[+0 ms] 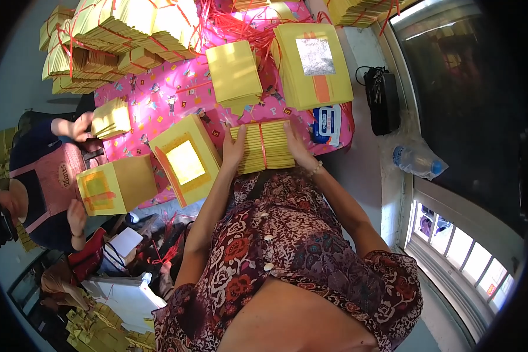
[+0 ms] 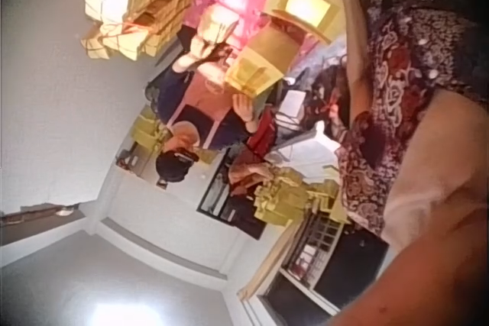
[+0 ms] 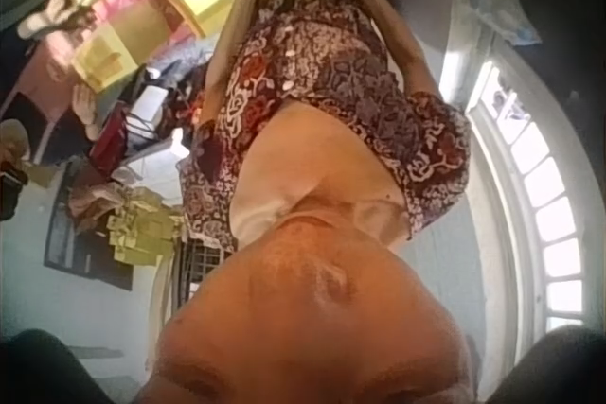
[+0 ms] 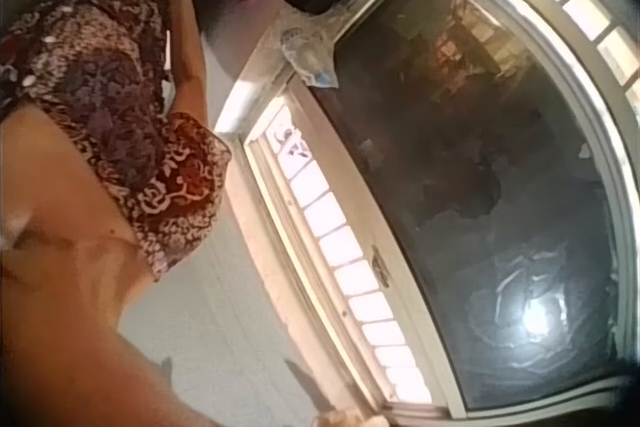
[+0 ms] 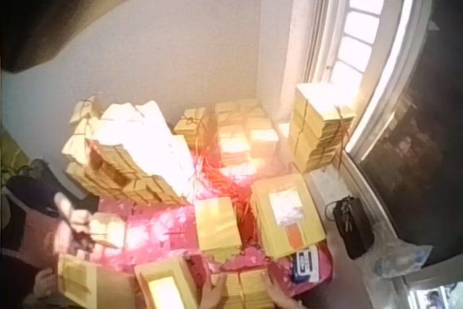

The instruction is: Bundling stacks of yellow paper with red ribbon.

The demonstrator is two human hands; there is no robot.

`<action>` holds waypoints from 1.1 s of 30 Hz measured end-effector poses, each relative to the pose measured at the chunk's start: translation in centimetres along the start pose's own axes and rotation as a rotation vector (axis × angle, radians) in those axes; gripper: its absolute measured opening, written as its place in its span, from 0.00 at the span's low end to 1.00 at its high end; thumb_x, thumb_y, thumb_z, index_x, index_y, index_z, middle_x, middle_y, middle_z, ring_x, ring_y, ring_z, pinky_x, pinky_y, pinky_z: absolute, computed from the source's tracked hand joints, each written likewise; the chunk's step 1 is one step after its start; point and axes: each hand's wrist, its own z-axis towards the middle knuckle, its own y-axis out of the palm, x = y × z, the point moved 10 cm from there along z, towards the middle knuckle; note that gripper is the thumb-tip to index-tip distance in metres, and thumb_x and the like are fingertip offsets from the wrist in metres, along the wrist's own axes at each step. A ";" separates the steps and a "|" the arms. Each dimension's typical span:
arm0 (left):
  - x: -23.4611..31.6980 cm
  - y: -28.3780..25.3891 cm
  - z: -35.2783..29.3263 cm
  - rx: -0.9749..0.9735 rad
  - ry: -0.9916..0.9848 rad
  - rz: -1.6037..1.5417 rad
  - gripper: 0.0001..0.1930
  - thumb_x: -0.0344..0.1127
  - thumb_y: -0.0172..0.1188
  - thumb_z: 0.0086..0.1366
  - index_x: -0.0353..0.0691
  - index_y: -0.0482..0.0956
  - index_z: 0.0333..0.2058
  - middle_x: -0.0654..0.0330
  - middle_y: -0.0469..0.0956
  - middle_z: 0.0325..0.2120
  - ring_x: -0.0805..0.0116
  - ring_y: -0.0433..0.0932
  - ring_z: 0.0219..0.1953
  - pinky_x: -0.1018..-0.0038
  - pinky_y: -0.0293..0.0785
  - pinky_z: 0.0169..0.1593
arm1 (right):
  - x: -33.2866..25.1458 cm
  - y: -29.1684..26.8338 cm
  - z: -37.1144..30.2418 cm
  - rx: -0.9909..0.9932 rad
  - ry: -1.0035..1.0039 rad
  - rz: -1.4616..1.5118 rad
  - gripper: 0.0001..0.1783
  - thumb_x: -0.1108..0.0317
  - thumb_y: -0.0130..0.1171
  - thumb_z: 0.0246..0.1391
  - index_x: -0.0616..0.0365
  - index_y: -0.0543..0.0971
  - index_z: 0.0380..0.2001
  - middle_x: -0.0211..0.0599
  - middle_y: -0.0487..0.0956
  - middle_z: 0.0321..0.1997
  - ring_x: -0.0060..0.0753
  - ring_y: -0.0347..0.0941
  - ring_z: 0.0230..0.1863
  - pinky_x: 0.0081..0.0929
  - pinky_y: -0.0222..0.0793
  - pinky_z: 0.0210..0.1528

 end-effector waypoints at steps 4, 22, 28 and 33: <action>0.9 -0.8 0.5 0.026 0.110 0.075 0.40 0.52 0.53 0.64 0.32 0.47 0.63 0.45 0.60 0.59 0.60 0.62 0.59 0.72 0.58 0.60 | 0.0 -0.2 -0.1 0.020 -0.017 -0.061 0.29 0.51 0.35 0.66 0.66 0.63 0.55 0.41 0.70 0.52 0.31 0.63 0.53 0.26 0.55 0.59; 0.4 1.4 -3.4 -0.323 0.062 -0.063 0.32 0.40 0.57 0.64 0.32 0.54 0.60 0.53 0.70 0.50 0.66 0.69 0.51 0.72 0.65 0.54 | 4.1 0.7 -2.3 -0.129 0.172 0.030 0.31 0.51 0.50 0.60 0.62 0.62 0.58 0.40 0.72 0.53 0.28 0.67 0.52 0.27 0.63 0.54; -0.3 1.3 -3.1 -0.312 0.095 -0.126 0.33 0.40 0.57 0.64 0.33 0.52 0.61 0.53 0.69 0.51 0.66 0.68 0.52 0.72 0.64 0.55 | 2.9 1.0 -2.5 -0.117 0.119 0.032 0.27 0.53 0.48 0.62 0.65 0.65 0.54 0.34 0.74 0.48 0.22 0.70 0.45 0.22 0.68 0.46; -0.4 1.4 -3.3 -0.277 -0.002 -0.205 0.34 0.37 0.58 0.63 0.33 0.51 0.61 0.53 0.69 0.49 0.67 0.69 0.50 0.73 0.68 0.52 | 3.0 1.3 -3.0 -0.158 0.175 0.099 0.28 0.55 0.51 0.60 0.62 0.62 0.57 0.39 0.72 0.52 0.28 0.67 0.53 0.27 0.63 0.54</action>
